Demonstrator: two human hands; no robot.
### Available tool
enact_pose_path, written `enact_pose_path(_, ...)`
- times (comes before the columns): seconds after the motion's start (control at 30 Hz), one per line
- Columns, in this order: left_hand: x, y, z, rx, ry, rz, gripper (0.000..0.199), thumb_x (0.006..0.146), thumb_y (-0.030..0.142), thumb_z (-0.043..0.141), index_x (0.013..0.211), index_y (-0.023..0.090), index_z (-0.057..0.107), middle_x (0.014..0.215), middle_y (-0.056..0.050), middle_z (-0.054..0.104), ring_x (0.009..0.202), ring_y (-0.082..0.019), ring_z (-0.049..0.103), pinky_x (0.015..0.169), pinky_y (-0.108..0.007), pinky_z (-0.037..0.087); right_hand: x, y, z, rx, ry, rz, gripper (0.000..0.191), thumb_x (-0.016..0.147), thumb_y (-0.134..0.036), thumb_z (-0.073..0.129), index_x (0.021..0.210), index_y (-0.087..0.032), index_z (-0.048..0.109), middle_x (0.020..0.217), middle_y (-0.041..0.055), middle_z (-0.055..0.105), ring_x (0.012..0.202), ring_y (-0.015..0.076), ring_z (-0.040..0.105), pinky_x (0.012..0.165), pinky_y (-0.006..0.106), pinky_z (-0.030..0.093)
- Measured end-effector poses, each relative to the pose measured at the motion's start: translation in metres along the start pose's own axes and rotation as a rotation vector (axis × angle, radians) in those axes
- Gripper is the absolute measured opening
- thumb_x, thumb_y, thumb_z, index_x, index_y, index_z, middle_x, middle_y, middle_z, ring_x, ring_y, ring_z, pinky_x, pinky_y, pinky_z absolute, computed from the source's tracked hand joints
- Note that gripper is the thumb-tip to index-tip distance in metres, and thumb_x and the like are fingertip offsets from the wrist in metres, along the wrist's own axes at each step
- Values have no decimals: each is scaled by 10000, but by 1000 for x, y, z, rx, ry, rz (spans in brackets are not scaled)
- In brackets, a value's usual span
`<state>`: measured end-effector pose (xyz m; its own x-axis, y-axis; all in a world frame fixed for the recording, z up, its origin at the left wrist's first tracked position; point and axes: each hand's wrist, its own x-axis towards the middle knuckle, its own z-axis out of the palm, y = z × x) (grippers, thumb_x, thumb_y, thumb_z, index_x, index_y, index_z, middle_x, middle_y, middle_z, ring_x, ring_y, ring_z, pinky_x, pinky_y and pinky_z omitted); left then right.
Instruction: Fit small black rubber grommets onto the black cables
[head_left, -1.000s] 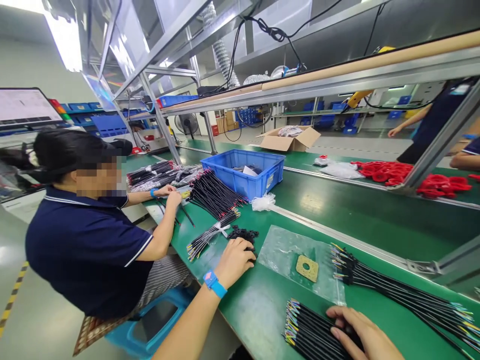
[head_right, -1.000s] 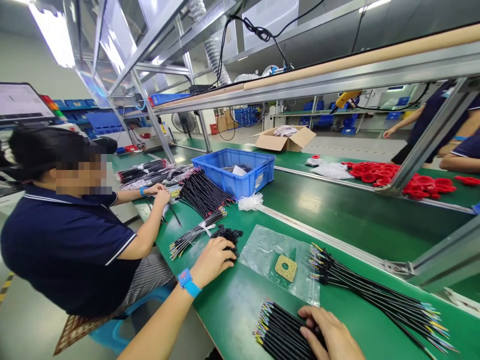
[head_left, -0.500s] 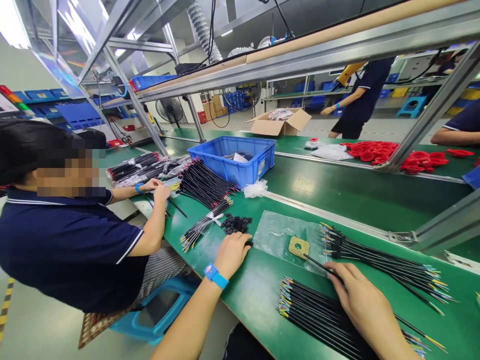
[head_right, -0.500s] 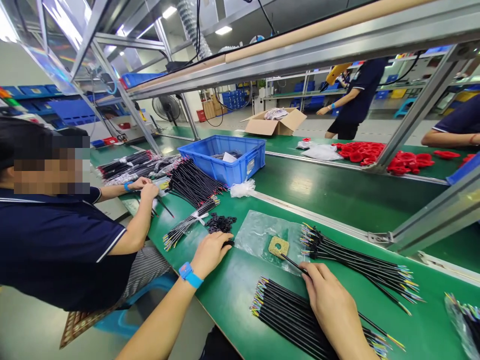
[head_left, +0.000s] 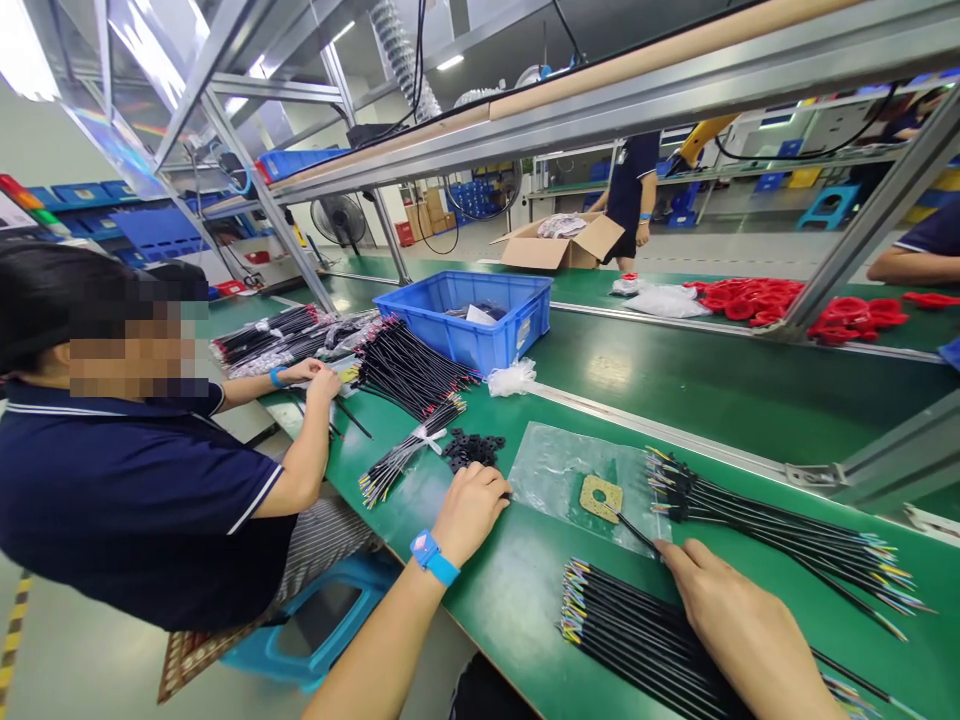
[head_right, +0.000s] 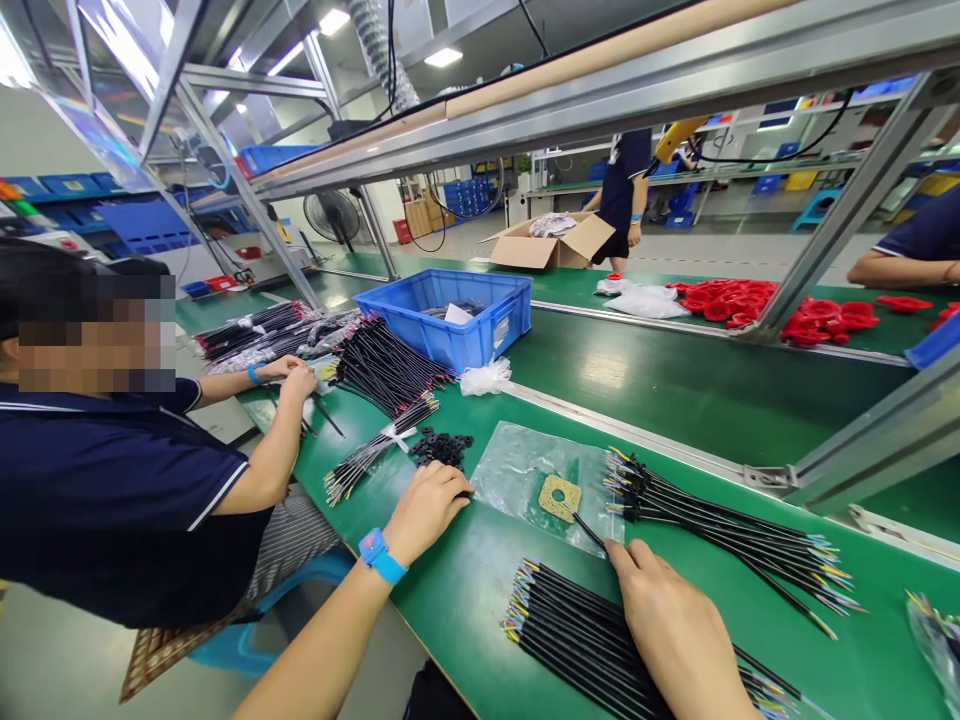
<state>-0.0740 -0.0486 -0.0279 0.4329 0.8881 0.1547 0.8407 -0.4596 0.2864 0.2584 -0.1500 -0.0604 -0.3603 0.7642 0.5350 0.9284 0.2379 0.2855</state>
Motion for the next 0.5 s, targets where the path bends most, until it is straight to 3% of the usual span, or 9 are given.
enact_pose_path(0.1,4,11,-6,-256,133,41,134,965,199,698,1068,203,783,1069,-82,757,1027,-259,665,940,-430,522,7,-1,-11,40,52,43,425,1039,-103,320,1077,-177,737,704,-9,533,450,107,539,333,243,326)
enact_pose_path(0.2,20,37,-13,-729,218,58,195,950,355,739,1066,211,802,1036,-78,767,941,-212,703,890,-361,561,11,0,-28,161,162,174,372,1126,-290,338,1266,-210,673,806,-15,611,530,94,595,371,221,382)
enact_pose_path(0.27,36,62,-13,-1086,172,25,319,867,470,816,1027,195,813,984,-78,773,880,-196,720,832,-324,577,10,2,-40,210,224,235,343,1123,-307,411,1407,-259,597,926,-8,663,646,97,651,468,209,447)
enact_pose_path(0.37,58,96,-4,-1533,85,-81,509,692,565,928,974,159,807,910,-75,774,842,-192,743,733,-268,565,7,4,-53,194,271,260,490,1097,-247,487,1570,-372,449,996,2,666,724,120,668,588,232,491)
enact_pose_path(0.5,65,118,17,-1834,-42,-251,598,537,540,1015,921,138,793,780,-39,742,743,-146,733,615,-187,485,3,4,-59,169,274,267,630,1086,-199,505,1638,-437,320,1000,21,638,693,123,641,601,241,491)
